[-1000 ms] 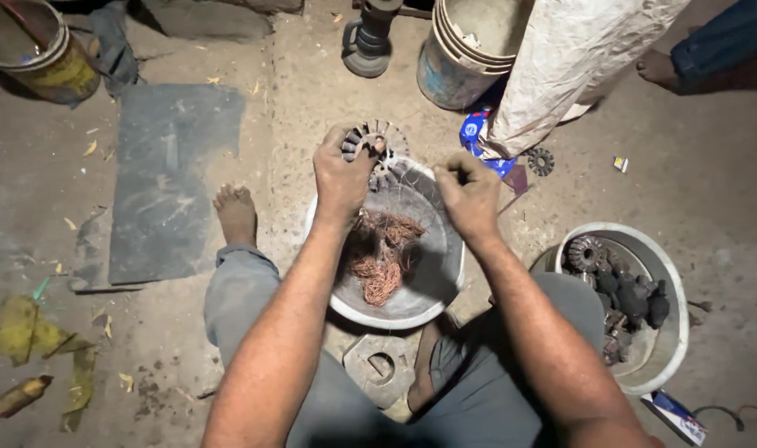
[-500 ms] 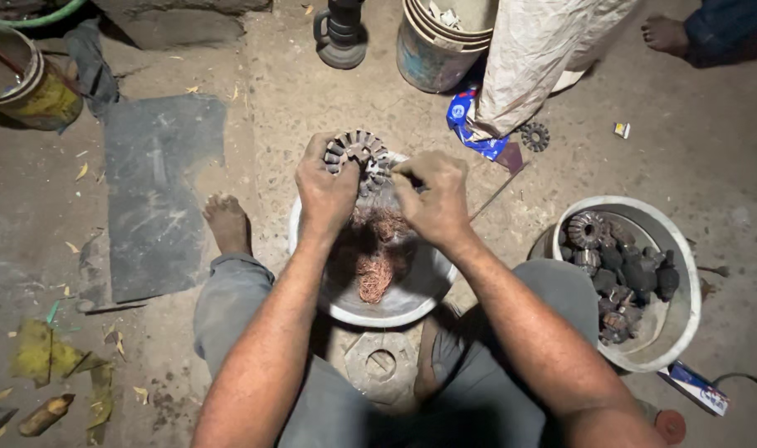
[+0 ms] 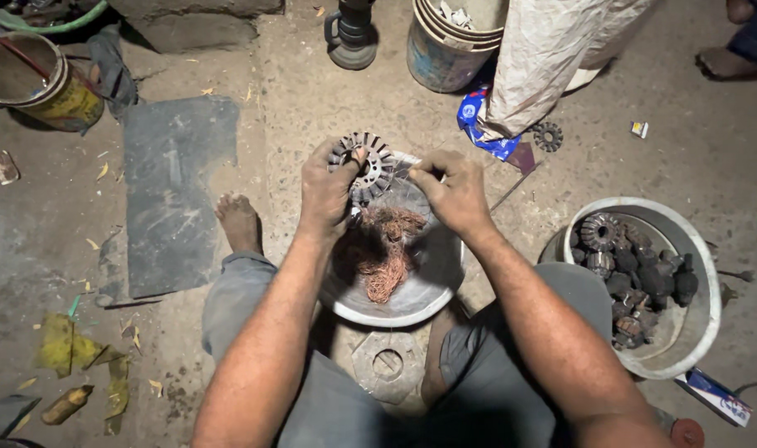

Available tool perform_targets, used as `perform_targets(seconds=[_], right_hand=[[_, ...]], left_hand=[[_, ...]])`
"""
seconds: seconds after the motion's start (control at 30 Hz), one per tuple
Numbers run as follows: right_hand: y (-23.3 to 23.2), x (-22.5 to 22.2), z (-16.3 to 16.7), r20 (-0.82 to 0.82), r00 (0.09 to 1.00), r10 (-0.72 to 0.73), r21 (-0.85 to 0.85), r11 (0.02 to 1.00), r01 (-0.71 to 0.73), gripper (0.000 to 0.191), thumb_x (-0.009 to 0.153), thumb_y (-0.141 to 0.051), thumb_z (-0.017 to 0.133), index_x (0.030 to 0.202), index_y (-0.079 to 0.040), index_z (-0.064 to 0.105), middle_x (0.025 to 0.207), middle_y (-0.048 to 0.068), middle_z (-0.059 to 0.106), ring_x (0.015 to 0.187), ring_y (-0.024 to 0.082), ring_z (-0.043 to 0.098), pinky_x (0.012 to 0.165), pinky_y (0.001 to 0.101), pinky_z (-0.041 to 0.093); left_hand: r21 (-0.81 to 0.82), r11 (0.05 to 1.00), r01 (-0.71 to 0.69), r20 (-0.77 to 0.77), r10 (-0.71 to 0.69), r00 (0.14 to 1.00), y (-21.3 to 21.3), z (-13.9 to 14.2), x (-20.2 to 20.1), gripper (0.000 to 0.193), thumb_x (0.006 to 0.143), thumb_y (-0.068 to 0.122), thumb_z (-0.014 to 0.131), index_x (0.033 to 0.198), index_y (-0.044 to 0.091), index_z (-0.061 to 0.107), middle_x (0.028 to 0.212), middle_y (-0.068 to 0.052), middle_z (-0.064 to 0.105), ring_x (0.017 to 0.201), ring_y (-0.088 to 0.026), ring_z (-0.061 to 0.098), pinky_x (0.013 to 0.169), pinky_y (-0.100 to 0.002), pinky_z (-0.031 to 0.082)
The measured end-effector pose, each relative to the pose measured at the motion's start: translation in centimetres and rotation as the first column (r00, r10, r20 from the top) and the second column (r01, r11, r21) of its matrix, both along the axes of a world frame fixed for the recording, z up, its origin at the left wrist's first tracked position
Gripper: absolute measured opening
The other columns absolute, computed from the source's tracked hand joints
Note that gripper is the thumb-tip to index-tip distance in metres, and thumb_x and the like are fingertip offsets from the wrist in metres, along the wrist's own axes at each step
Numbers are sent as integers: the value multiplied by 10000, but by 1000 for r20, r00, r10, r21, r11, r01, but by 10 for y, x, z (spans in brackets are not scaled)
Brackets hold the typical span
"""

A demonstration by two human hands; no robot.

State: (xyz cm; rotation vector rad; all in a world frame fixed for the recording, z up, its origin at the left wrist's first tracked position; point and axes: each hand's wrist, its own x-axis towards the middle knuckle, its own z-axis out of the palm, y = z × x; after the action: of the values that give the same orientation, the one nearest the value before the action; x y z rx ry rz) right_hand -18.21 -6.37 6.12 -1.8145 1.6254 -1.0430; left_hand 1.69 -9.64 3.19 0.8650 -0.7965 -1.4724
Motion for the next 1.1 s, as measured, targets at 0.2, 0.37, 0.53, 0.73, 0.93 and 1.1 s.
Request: perform_targets(seconds=[0.2,0.37,0.53,0.73,0.93,1.1], right_hand=[[5,-2,3,-60,995,85,-122,988,-92,88,847,-137,746,824,-52,752,763,83,722,716,188,676,659,354,517],[3,-10,19,-224,974,30,-201,977,-76,156,839,-195,773,927,-67,758,898,113,739,896,228,686,833,424,489],[13,13,21,-433,901,13,-288,946,-152,310,824,-244,789,1096,-99,765,1055,128,752,1075,275,635,1033,560,301],[13,14,14,-378,926,-6,-234,968,-90,100,884,-147,719,966,-124,771,915,66,751,932,250,668,965,489,358],[9,4,10,-199,980,-4,-151,988,-27,60,840,-154,696,854,-105,728,764,48,701,786,236,670,918,445,409],[9,7,12,-261,965,13,-214,974,-71,70,848,-169,714,838,-101,725,760,63,699,788,261,664,848,467,401]], left_hand=[[36,979,-200,8,200,980,-7,-7,0,80,946,30,703,1022,8,694,881,-41,690,761,-113,638,682,-268,542],[-450,857,-249,474,466,747,-11,-17,11,220,860,-88,621,1066,-26,665,946,-65,694,901,-139,647,833,-287,536],[-330,911,-246,496,389,776,-9,-22,3,203,852,-51,640,1049,-9,667,913,-59,687,854,-144,634,774,-289,536],[-337,929,-155,531,323,784,-5,-21,-5,223,838,-48,648,1054,7,658,886,-23,667,813,-98,623,734,-256,531],[-130,986,-104,212,130,968,-2,-14,-3,112,928,-34,708,1033,2,699,888,-9,678,786,-78,603,703,-230,517],[-34,995,-98,61,100,993,2,-6,-4,137,929,-18,701,1066,-16,692,916,-43,699,788,-109,652,704,-260,552]])
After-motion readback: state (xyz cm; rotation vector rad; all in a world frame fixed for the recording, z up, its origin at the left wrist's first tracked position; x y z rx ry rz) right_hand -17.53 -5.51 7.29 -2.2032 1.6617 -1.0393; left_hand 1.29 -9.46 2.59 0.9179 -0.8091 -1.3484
